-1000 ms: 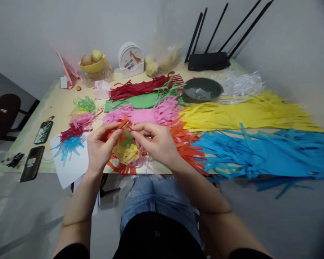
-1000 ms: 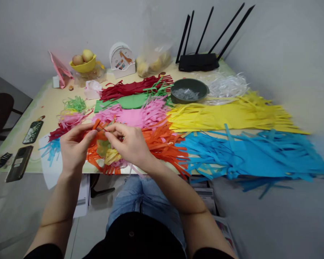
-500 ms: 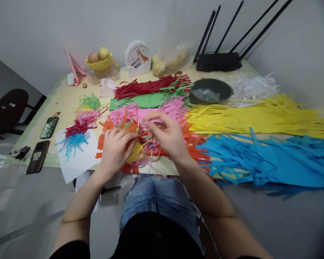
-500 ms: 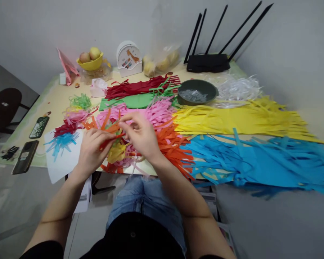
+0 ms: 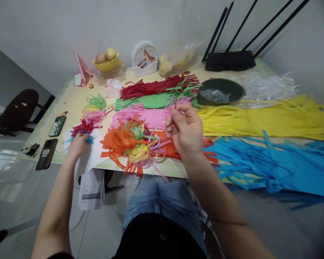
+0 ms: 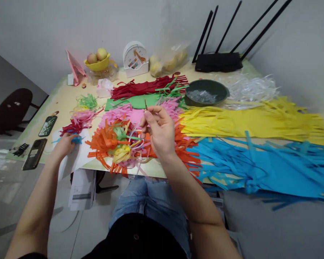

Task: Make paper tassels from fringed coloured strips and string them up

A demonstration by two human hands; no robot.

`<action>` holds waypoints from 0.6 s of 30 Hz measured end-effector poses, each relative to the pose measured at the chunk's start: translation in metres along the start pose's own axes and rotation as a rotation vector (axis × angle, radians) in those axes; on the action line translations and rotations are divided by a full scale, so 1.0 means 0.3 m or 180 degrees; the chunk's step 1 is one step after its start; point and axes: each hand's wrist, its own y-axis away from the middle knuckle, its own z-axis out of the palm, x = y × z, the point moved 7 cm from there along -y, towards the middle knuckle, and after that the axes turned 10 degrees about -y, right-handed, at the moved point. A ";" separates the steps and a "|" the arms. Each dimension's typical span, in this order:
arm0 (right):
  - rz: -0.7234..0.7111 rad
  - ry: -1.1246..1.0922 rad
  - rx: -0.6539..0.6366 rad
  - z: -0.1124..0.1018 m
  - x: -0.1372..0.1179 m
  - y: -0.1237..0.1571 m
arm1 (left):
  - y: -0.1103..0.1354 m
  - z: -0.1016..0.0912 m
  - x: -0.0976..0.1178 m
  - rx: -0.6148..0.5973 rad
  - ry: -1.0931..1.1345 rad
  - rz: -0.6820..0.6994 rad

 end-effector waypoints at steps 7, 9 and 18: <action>-0.0041 0.0057 -0.0229 0.024 -0.013 0.006 | 0.008 -0.072 -0.016 0.0458 0.0205 0.0028; -0.0021 0.0160 -0.0310 0.036 -0.014 0.013 | 0.014 -0.142 0.004 0.0913 0.0769 -0.0035; -0.0219 0.1326 -0.1242 0.207 -0.008 0.091 | 0.095 -0.287 0.410 0.1080 0.4110 0.0111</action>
